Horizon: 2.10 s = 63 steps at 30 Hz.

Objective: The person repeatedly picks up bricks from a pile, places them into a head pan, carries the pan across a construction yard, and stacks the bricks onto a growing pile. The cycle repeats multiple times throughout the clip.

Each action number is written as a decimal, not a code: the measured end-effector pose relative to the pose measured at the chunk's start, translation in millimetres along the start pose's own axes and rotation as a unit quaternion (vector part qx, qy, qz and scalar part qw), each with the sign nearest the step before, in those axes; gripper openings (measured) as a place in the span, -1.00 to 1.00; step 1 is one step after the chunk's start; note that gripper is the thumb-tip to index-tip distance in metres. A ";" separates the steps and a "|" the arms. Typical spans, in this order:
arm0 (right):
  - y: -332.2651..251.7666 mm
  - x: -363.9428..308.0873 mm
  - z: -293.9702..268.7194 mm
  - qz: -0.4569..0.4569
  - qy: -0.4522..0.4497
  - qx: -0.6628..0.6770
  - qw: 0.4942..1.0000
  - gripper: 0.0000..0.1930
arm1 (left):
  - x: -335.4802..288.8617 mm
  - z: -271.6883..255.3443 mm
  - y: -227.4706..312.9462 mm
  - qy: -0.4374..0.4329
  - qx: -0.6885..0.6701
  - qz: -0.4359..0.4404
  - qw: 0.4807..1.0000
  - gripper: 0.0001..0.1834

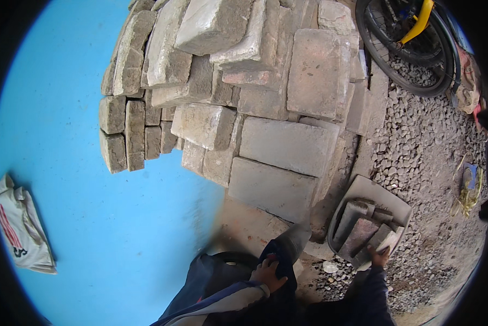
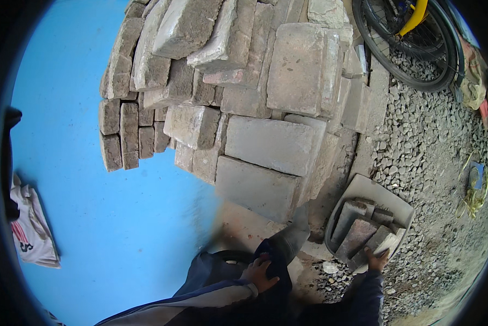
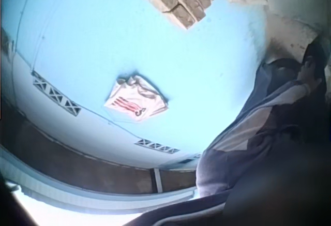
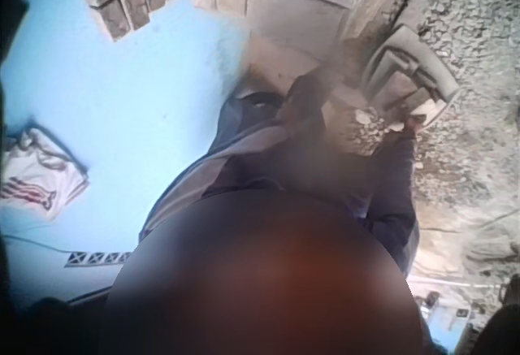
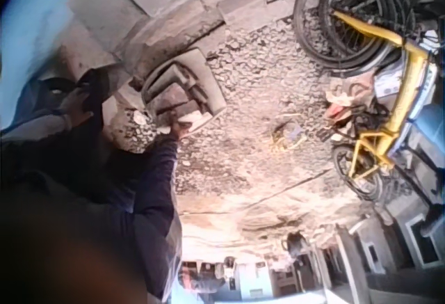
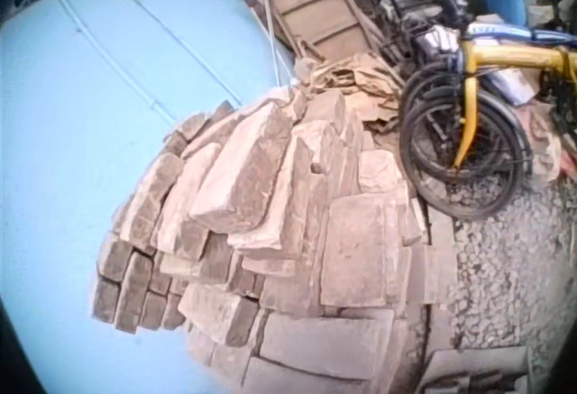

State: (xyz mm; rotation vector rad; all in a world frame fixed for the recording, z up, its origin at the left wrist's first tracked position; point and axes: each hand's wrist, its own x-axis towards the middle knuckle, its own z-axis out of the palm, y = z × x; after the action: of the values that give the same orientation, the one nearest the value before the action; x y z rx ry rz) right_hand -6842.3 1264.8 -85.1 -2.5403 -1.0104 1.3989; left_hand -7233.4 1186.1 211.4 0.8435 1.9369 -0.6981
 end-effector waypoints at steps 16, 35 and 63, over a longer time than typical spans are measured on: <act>-65.9 -72.4 -50.9 -0.025 -0.224 0.278 0.934 -0.23 | 5.1 -27.7 -5.3 -0.047 -0.013 -0.014 0.999 -0.17; -584.0 -411.6 126.6 -0.737 -0.100 -0.240 0.624 -0.06 | 11.9 -24.8 -52.1 -0.055 -0.146 0.006 0.988 -0.21; -209.5 -453.1 -119.8 -0.083 -0.106 -0.280 0.951 -0.50 | -12.8 -195.8 -108.7 -0.136 -0.020 0.367 0.920 -0.38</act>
State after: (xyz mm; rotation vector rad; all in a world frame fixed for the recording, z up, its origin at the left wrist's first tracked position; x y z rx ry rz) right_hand -7023.8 1196.5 390.2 -2.5938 -1.8454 1.5344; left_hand -7411.2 1261.1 325.8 1.2680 1.2380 -0.2909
